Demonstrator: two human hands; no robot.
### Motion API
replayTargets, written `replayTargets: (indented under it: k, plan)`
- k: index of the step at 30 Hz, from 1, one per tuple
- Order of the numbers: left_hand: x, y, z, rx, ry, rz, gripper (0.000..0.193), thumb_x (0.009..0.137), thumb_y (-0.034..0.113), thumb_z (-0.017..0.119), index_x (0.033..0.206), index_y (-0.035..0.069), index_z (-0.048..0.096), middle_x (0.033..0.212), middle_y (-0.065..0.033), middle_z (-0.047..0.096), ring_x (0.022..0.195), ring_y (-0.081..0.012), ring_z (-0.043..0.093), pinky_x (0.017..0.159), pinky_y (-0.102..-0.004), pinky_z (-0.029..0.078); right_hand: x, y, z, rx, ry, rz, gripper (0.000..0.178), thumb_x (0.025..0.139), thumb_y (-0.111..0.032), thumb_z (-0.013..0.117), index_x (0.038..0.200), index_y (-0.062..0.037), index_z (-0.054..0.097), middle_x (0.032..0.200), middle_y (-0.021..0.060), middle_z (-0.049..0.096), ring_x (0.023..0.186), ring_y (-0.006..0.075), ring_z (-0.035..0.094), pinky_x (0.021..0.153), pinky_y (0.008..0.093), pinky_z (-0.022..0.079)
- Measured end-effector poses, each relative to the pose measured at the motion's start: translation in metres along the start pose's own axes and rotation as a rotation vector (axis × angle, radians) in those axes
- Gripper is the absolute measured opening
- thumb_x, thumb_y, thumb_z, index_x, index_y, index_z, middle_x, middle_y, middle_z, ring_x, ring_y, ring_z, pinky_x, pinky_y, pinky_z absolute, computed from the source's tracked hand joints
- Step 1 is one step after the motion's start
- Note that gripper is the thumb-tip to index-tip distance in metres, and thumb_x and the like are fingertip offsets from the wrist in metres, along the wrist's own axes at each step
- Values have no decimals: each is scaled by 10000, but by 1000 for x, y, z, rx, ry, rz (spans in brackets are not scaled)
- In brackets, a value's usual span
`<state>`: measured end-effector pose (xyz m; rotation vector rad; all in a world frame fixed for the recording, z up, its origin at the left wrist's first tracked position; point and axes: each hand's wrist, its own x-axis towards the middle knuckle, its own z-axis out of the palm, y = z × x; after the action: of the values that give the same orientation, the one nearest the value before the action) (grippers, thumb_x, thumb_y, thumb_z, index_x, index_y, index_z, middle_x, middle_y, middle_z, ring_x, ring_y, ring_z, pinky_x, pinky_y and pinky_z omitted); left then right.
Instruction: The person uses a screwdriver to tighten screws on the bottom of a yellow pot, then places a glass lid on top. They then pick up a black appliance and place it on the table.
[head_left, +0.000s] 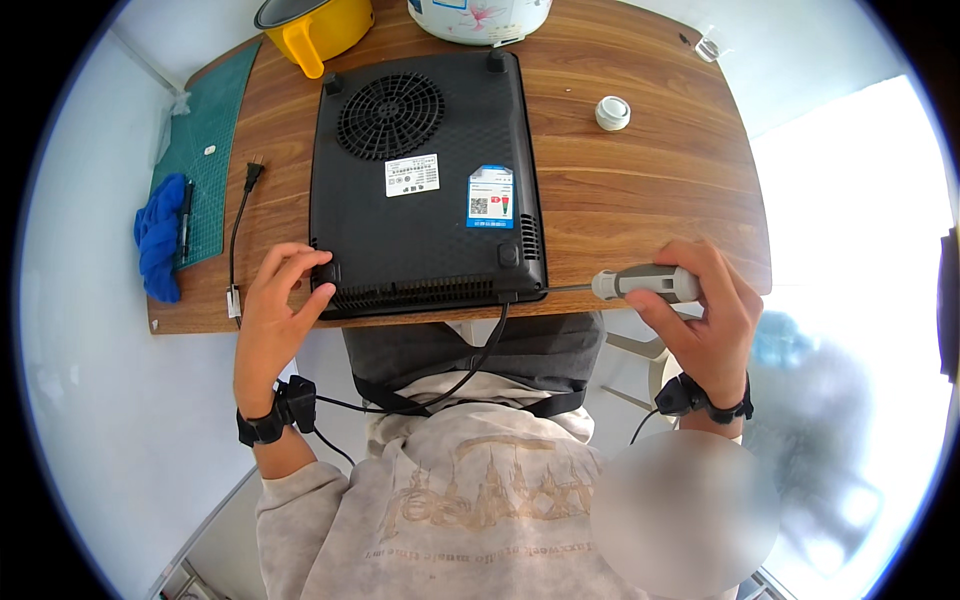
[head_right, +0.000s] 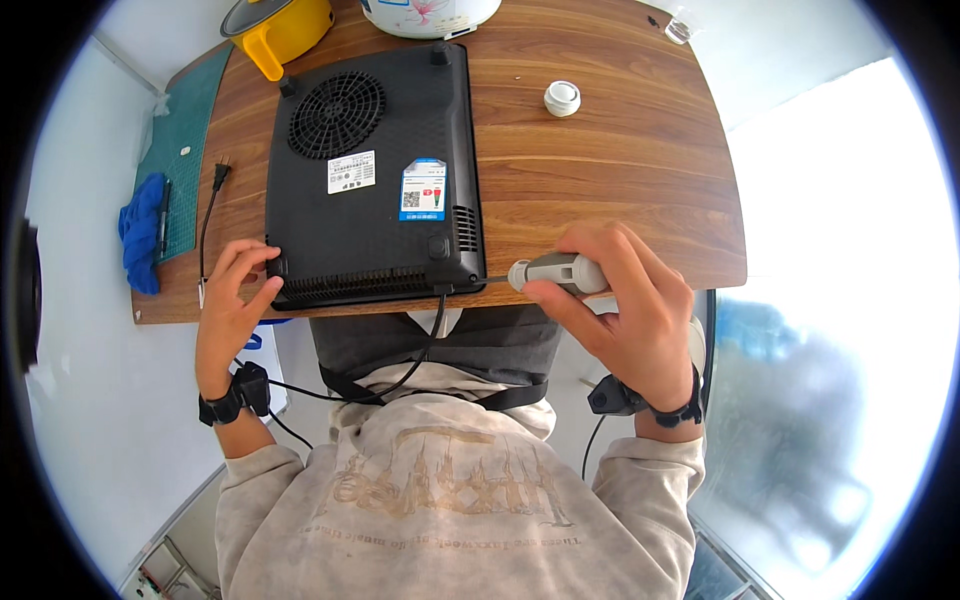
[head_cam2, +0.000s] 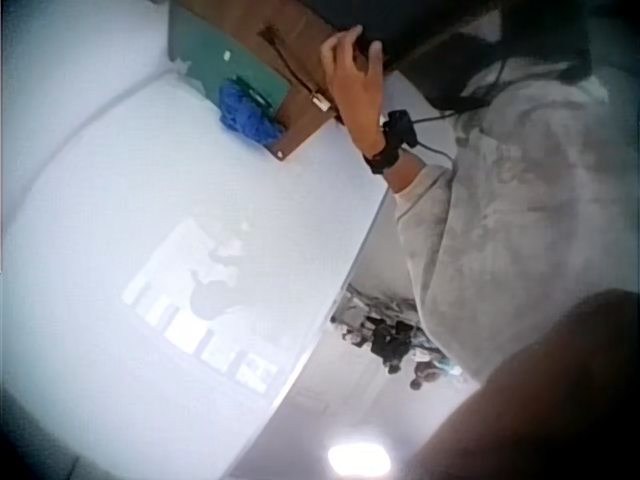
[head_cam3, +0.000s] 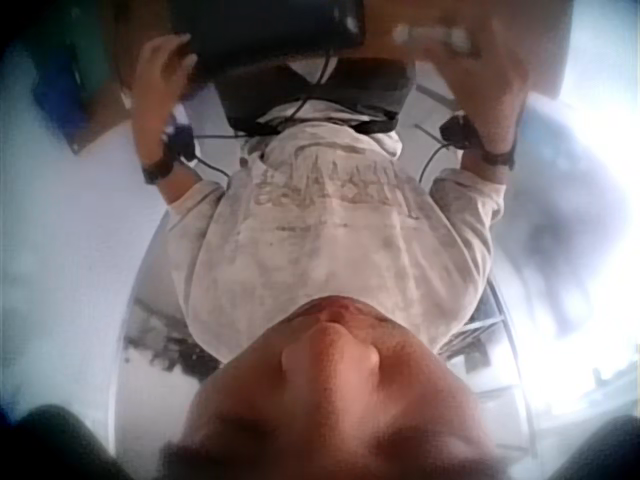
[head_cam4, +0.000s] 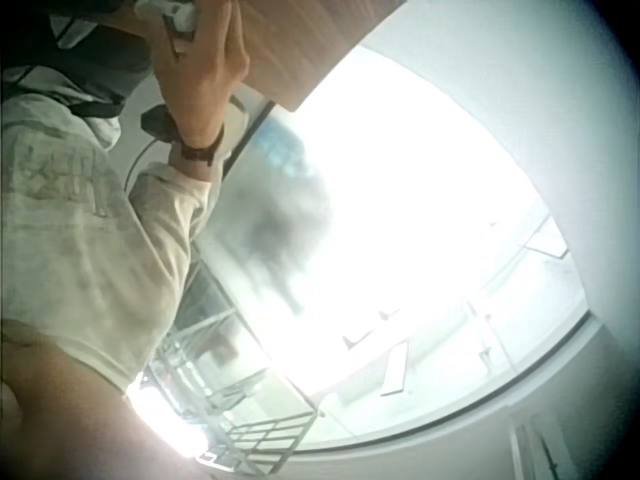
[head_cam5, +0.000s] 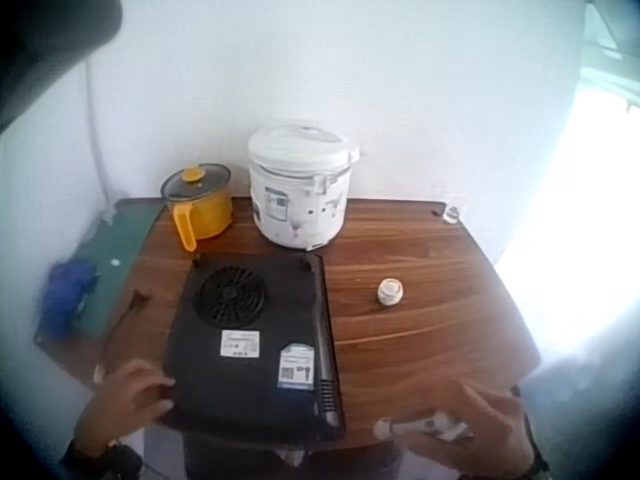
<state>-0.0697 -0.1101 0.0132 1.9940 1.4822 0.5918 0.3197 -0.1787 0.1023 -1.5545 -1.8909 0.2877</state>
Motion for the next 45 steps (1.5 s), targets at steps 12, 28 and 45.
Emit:
replayTargets:
  k: [12, 28, 45]
  plan:
    - [-1, 2, 0, -7, -16, -41, 298, 895, 99, 703, 1187, 53, 669, 1231, -65, 584, 1080, -220, 615, 909, -334, 512, -3, -3, 3, -55, 13, -76, 350, 762, -218, 901, 982, -46, 689, 833, 55, 675, 684, 163, 670, 570, 286, 531]
    - [-1, 0, 2, -4, 8, 2, 315, 886, 92, 715, 1195, 61, 663, 1210, -71, 592, 1041, -245, 623, 885, -337, 518, 10, -14, 16, -103, -125, -351, 358, 787, -265, 871, 909, -40, 620, 773, 28, 610, 530, 161, 560, 425, 317, 431]
    - [3, 6, -7, 16, -66, -13, 319, 892, 118, 699, 1202, 53, 661, 1208, -72, 595, 1024, -228, 607, 898, -341, 487, 34, -27, 27, -54, -182, -257, 289, 859, -195, 824, 991, -60, 605, 668, 66, 627, 517, 175, 628, 487, 269, 463]
